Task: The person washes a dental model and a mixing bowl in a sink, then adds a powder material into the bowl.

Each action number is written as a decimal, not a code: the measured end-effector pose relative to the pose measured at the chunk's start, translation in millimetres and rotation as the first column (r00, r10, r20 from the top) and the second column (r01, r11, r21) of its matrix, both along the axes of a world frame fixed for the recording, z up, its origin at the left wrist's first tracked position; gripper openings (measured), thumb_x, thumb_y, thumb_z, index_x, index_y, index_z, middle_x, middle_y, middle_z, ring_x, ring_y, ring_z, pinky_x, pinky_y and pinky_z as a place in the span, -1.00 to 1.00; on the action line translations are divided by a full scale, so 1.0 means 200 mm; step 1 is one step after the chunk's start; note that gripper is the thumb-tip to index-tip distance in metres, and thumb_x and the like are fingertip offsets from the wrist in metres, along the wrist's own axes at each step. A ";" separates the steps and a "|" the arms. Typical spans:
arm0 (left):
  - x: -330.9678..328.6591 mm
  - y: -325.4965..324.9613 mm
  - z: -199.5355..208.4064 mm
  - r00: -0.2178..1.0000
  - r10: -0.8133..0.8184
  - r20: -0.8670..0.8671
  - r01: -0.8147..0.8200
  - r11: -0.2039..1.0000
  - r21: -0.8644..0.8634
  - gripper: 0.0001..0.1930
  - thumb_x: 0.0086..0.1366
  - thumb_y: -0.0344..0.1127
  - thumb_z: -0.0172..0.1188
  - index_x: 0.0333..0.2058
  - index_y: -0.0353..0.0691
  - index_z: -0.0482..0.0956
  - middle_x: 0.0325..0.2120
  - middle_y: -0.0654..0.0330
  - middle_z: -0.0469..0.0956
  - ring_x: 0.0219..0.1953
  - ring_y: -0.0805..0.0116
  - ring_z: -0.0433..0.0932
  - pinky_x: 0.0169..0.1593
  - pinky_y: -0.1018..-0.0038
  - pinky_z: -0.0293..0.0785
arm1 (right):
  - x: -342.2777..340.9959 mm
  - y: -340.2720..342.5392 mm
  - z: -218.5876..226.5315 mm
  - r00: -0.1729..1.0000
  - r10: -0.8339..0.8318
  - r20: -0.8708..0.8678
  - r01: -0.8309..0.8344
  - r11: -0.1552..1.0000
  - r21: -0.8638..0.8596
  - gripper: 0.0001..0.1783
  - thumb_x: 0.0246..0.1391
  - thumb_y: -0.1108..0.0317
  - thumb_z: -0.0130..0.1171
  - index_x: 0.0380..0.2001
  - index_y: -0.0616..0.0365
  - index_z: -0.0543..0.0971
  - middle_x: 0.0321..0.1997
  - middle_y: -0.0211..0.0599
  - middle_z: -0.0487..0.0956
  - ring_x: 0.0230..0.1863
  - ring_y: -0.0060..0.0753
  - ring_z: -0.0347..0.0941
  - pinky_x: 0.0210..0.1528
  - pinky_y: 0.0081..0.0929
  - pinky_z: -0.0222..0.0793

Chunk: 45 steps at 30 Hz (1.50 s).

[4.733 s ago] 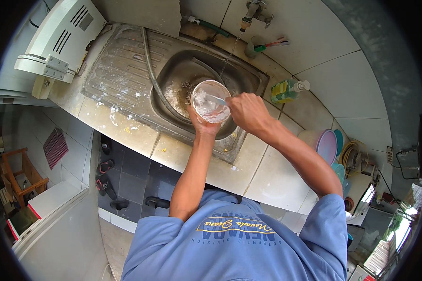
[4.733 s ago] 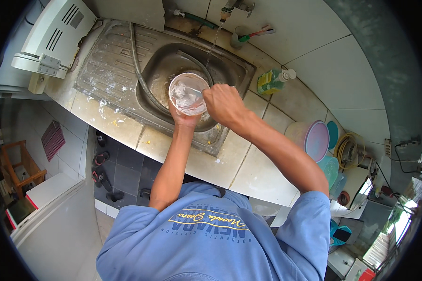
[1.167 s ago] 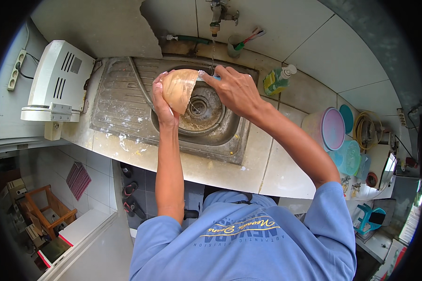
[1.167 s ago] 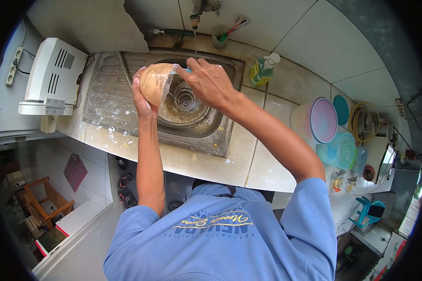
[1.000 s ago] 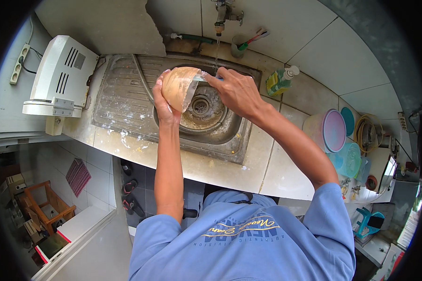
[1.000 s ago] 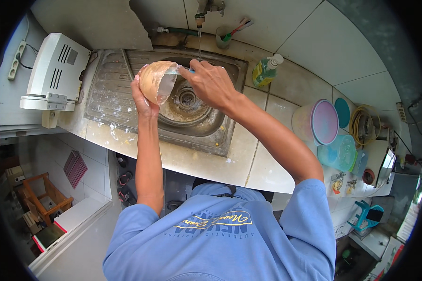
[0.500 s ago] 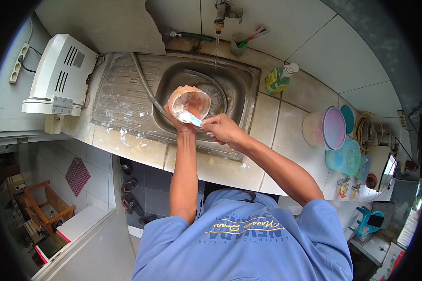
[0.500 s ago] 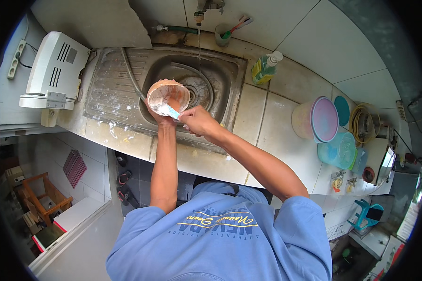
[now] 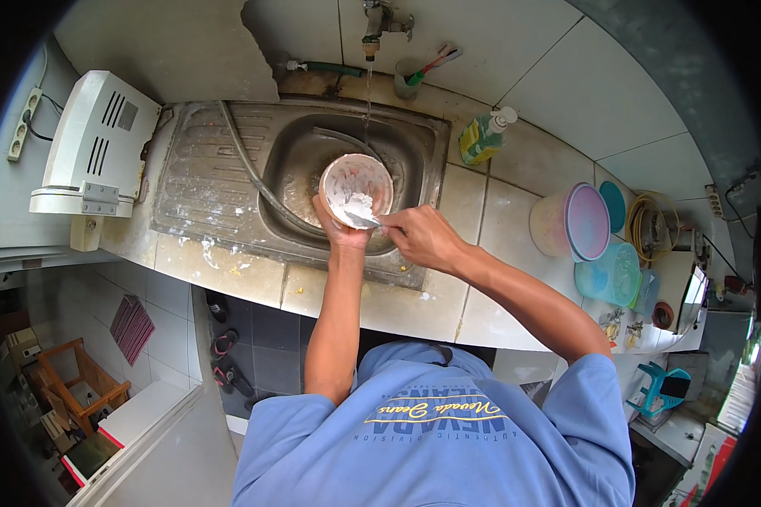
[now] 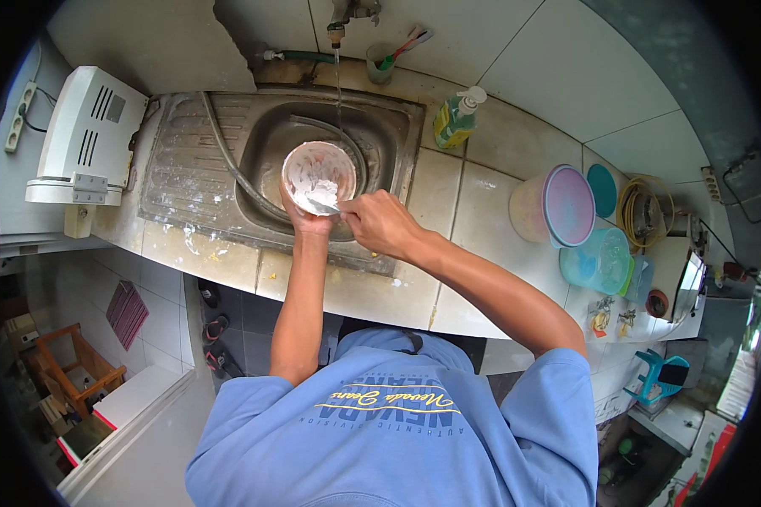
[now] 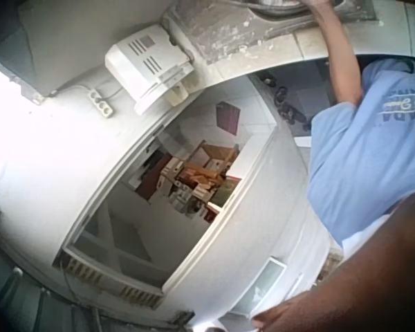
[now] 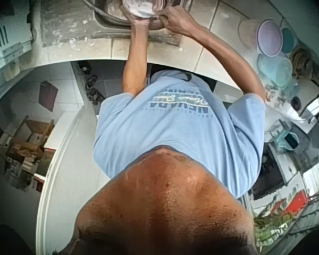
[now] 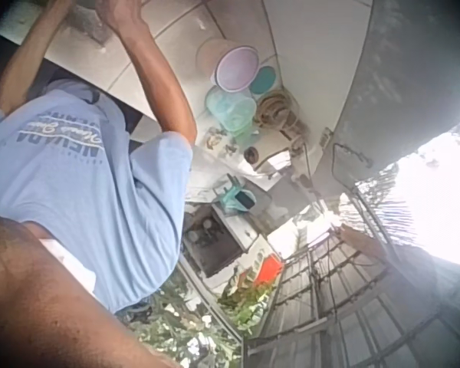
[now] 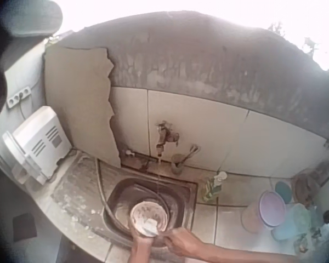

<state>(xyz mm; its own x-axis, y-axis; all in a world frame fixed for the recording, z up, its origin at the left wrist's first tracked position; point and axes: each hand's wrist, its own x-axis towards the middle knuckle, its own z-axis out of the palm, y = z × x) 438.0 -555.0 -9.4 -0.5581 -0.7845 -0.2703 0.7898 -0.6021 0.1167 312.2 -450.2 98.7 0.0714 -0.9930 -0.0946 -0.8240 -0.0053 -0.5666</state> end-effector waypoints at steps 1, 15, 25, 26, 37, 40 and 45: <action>0.00 0.01 0.00 1.000 -0.003 0.015 0.003 1.000 0.015 -0.49 0.25 0.07 0.07 0.07 -0.08 0.51 0.02 0.17 0.53 0.07 0.10 0.49 0.15 0.07 0.48 | -0.04 -0.01 0.02 0.995 -0.047 0.092 0.047 0.999 0.006 -0.57 0.05 0.48 0.04 0.04 0.18 0.56 -0.45 0.15 0.57 -0.37 0.25 0.56 -0.32 0.05 0.46; -0.05 0.10 -0.01 0.992 -0.073 0.106 0.071 0.997 0.016 -0.37 0.23 0.15 -0.07 0.11 -0.16 0.48 0.05 0.11 0.50 0.10 0.08 0.47 0.16 0.05 0.48 | -0.08 0.13 0.04 0.945 -0.181 0.271 0.174 0.983 0.049 -0.70 0.10 0.43 0.08 -0.10 0.19 0.65 -0.43 0.16 0.57 -0.40 0.14 0.55 -0.29 -0.02 0.43; -0.06 0.15 -0.08 0.994 -0.084 0.062 0.080 0.995 0.065 -0.45 0.23 0.06 -0.09 0.01 -0.21 0.56 -0.04 0.13 0.57 0.03 0.12 0.52 0.12 0.08 0.48 | -0.07 0.15 -0.01 0.880 -0.221 0.420 0.110 0.956 0.272 -0.69 0.15 0.37 0.09 -0.07 0.13 0.66 -0.31 0.14 0.63 -0.25 0.12 0.58 -0.26 -0.10 0.47; -0.07 0.15 -0.08 0.994 -0.087 0.062 0.083 0.994 0.067 -0.45 0.23 0.06 -0.09 0.01 -0.21 0.56 -0.04 0.13 0.57 0.03 0.12 0.52 0.12 0.08 0.48 | -0.09 0.14 0.00 0.880 -0.224 0.419 0.113 0.955 0.275 -0.69 0.15 0.37 0.09 -0.07 0.13 0.66 -0.31 0.14 0.63 -0.25 0.12 0.58 -0.26 -0.10 0.47; -0.08 0.16 -0.14 0.985 -0.114 0.127 0.098 0.987 0.125 -0.45 0.23 0.06 -0.09 0.04 -0.16 0.53 0.00 0.11 0.54 0.07 0.10 0.49 0.15 0.08 0.48 | -0.06 0.22 -0.07 0.846 -0.276 0.457 0.136 0.939 0.315 -0.64 0.20 0.34 0.07 0.04 0.15 0.60 -0.45 0.10 0.61 -0.38 0.06 0.57 -0.32 -0.16 0.41; -0.09 0.19 -0.17 0.985 -0.121 0.122 0.115 0.992 0.050 -0.45 0.24 0.06 -0.09 0.06 -0.16 0.52 0.01 0.10 0.54 0.07 0.10 0.49 0.14 0.09 0.48 | -0.09 0.15 0.01 0.644 -0.567 0.513 0.315 0.808 0.497 -0.64 0.21 0.31 0.09 0.04 0.12 0.60 -0.47 0.07 0.61 -0.41 -0.04 0.58 -0.35 -0.26 0.39; -0.12 0.23 -0.05 0.988 -0.140 0.061 0.137 0.989 0.048 -0.45 0.25 0.07 -0.09 0.06 -0.14 0.52 0.03 0.10 0.53 0.07 0.09 0.50 0.13 0.03 0.48 | -0.25 0.23 -0.04 0.885 -0.100 -0.455 0.030 0.987 -0.158 -0.61 0.15 0.47 0.05 0.06 0.02 0.58 -0.42 -0.14 0.52 -0.42 -0.07 0.52 -0.36 -0.07 0.44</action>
<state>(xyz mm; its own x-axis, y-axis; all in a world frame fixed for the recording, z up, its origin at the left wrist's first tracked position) 414.1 -508.3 -19.6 -0.6408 -0.6877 -0.3413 0.6902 -0.7107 0.1361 262.4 -404.7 90.5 -0.0107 -0.9991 0.0418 -0.9927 0.0056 -0.1204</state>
